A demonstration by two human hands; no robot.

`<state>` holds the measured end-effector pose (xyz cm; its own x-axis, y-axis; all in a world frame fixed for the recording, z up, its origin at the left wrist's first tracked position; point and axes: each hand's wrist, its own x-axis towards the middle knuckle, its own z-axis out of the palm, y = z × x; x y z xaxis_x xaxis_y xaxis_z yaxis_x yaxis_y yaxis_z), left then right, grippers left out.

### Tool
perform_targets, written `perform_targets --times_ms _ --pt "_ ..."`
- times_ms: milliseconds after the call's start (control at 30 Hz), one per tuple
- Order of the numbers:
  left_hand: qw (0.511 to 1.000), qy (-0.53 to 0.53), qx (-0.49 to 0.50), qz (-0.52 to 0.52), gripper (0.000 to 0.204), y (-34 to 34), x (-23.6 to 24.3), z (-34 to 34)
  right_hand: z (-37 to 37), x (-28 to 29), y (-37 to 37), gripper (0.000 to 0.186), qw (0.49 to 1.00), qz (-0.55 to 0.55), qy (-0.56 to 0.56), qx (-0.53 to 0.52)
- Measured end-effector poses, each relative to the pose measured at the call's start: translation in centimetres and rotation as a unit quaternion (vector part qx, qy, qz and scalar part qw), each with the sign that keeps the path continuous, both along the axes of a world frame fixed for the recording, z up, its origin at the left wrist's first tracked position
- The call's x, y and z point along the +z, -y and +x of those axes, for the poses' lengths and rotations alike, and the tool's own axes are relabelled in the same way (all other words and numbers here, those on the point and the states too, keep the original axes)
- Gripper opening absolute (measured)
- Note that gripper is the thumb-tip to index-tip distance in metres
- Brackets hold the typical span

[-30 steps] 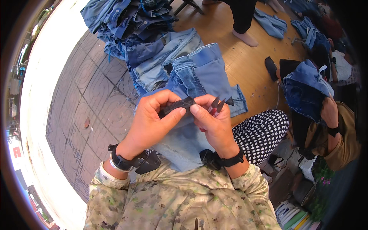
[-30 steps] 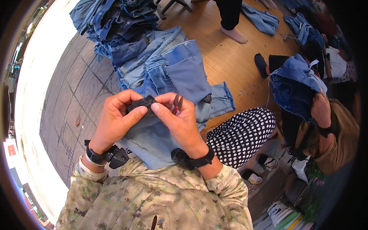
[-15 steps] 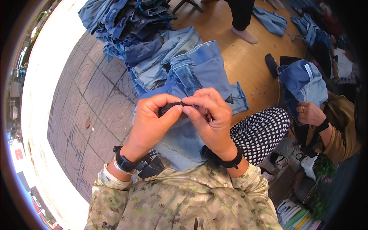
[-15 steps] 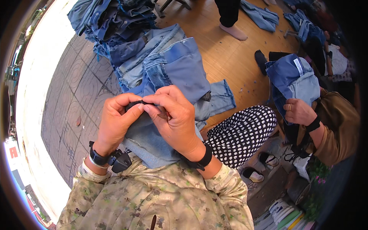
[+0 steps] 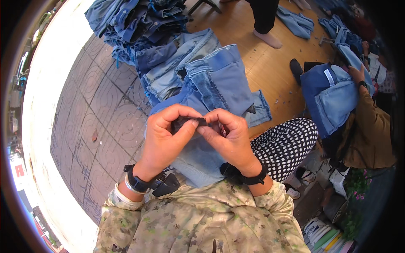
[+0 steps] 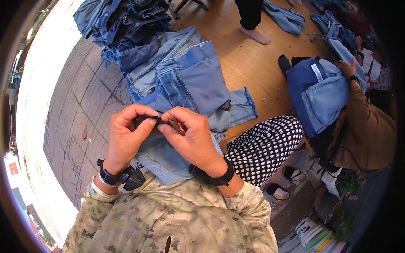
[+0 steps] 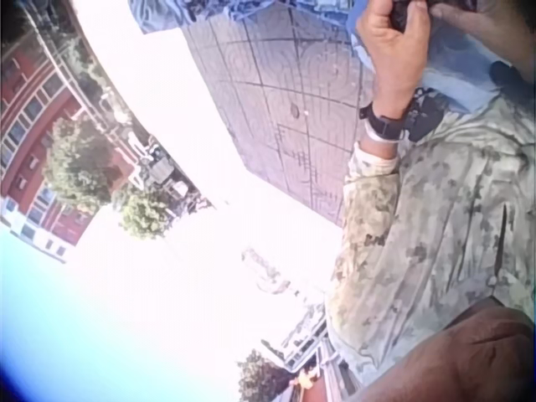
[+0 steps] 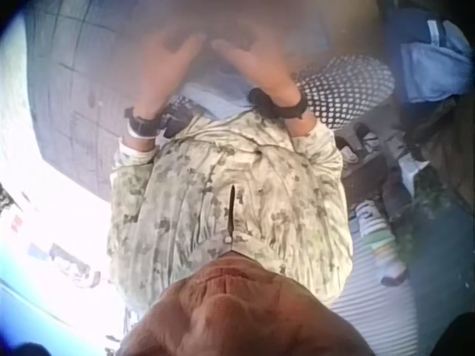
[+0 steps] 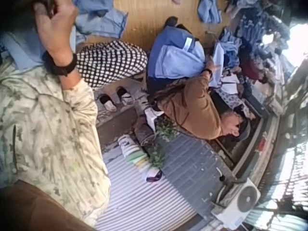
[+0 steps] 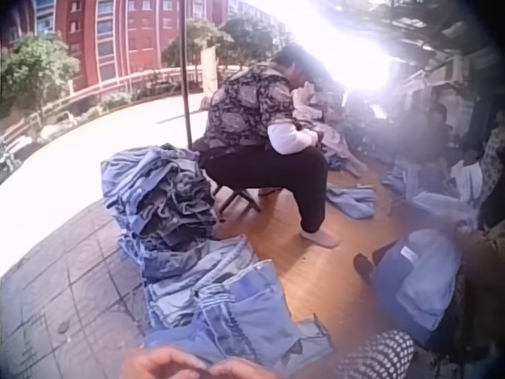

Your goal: The person uses small shears to trim loose threads from the frayed leg openings and waistbands of denim garments. They rotate each piece to access different seams and labels before setting it aside and selecting another from the stack.

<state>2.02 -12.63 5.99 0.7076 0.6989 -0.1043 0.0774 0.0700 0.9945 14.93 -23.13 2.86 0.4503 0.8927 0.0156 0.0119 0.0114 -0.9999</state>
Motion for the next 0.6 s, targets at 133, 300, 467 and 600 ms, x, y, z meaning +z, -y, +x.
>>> perform_targets --times_ms 133,300,467,600 --pt "1.000 0.024 -0.013 0.002 0.004 -0.1 0.1 -0.4 -0.2 0.1 -0.2 0.013 0.996 0.044 0.082 -0.013" --pt "0.998 0.067 -0.002 -0.015 0.005 -0.2 -0.4 -1.2 -0.3 -0.2 -0.4 0.017 0.992 0.063 0.106 -0.027" --pt "0.982 0.161 0.037 -0.087 0.005 -0.3 0.6 -3.7 -1.0 0.5 -0.3 0.031 0.950 0.146 0.265 -0.073" --pt "0.988 0.136 0.070 0.013 0.016 -2.5 2.3 -7.7 -0.4 -0.5 0.1 0.031 0.931 0.173 0.306 -0.102"
